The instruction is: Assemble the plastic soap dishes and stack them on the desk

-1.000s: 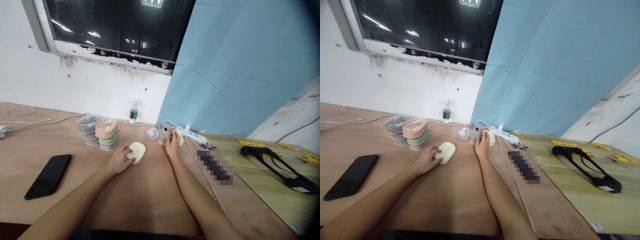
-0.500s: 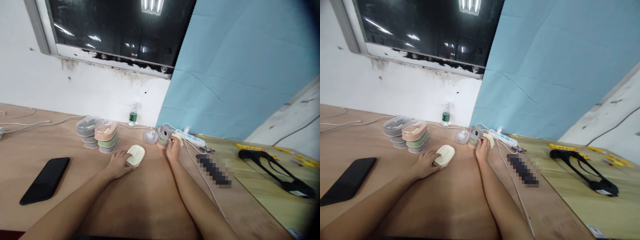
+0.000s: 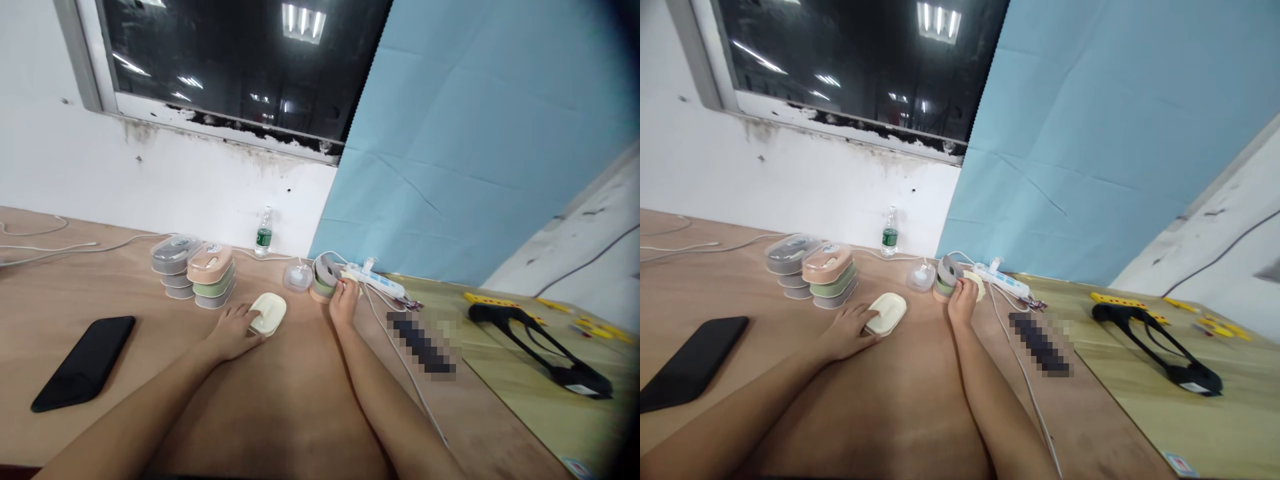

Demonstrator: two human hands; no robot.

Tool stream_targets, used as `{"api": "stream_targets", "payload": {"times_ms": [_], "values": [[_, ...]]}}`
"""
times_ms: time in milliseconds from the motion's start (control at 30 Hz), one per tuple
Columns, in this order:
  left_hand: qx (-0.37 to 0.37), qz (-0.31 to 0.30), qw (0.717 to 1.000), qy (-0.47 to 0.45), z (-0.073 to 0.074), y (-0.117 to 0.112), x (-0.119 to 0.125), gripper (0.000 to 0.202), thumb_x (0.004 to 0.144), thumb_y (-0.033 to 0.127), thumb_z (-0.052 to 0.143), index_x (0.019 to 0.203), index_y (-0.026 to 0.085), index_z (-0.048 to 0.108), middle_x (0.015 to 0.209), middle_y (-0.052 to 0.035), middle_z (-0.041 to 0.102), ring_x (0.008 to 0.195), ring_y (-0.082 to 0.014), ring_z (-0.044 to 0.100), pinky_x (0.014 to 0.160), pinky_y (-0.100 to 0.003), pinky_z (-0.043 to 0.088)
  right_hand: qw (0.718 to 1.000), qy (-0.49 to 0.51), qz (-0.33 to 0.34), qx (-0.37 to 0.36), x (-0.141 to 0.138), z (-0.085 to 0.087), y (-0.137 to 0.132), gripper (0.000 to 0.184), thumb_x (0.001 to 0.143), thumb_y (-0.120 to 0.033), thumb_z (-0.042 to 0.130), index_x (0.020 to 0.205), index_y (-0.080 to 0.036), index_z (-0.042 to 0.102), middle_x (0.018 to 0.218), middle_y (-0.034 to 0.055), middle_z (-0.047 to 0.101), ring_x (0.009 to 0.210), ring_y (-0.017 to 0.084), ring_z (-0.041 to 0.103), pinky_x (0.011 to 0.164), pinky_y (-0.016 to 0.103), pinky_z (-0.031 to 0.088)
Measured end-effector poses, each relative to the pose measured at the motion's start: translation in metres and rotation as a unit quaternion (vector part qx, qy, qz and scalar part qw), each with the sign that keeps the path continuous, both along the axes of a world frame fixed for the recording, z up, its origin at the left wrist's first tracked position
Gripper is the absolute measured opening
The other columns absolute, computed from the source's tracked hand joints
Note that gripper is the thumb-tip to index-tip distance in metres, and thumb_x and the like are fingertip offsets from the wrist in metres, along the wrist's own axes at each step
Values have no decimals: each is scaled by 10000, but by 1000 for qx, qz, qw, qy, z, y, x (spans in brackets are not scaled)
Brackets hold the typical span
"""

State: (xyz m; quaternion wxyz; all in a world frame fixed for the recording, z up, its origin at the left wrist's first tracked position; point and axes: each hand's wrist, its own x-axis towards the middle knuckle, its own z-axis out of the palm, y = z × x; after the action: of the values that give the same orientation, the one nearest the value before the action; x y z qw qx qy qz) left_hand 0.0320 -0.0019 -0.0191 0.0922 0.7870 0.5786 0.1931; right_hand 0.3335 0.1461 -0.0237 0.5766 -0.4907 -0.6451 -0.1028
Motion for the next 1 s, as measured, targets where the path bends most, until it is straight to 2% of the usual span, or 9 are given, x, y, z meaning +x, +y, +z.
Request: {"api": "stream_targets", "payload": {"times_ms": [133, 233, 533, 867, 1000], "values": [[0, -4, 1000, 1, 1, -1, 0, 616, 785, 614, 536, 1298, 274, 512, 1383, -118, 481, 1298, -343, 377, 1025, -527, 294, 999, -30, 4, -14, -4, 0, -1, 296, 878, -433, 501, 994, -171, 578, 1032, 118, 532, 1034, 272, 469, 946, 471, 374], [0, -8, 1000, 1, 1, -1, 0, 619, 788, 622, 525, 1299, 272, 510, 1380, -122, 483, 1297, -344, 377, 1018, -531, 305, 999, -28, 4, -26, -5, -1, -1, 325, 824, -453, 576, 983, -170, 593, 1043, 117, 511, 1035, 274, 476, 945, 467, 390], [11, -11, 1000, -13, 0, -1, -1, 606, 785, 605, 544, 1283, 259, 529, 1361, -133, 502, 1291, -351, 387, 1028, -539, 298, 1000, -5, 29, -8, -6, 4, -7, 227, 888, -311, 469, 1007, -177, 608, 1092, 118, 502, 1086, 248, 488, 987, 461, 395], [19, -14, 1000, -13, -3, 1, -2, 595, 780, 595, 558, 1275, 267, 534, 1353, -127, 509, 1288, -350, 394, 1035, -532, 296, 1000, -2, 14, 11, -7, 5, -8, 307, 922, -301, 385, 1113, -158, 579, 1207, 152, 451, 1176, 258, 455, 1017, 484, 377], [9, -6, 1000, -16, -2, 0, -2, 596, 778, 602, 557, 1277, 278, 532, 1365, -126, 498, 1293, -354, 389, 1025, -538, 305, 1000, -7, 17, 12, -9, 7, -9, 333, 907, -322, 421, 1164, -157, 555, 1248, 162, 443, 1215, 272, 432, 1024, 500, 368]]}}
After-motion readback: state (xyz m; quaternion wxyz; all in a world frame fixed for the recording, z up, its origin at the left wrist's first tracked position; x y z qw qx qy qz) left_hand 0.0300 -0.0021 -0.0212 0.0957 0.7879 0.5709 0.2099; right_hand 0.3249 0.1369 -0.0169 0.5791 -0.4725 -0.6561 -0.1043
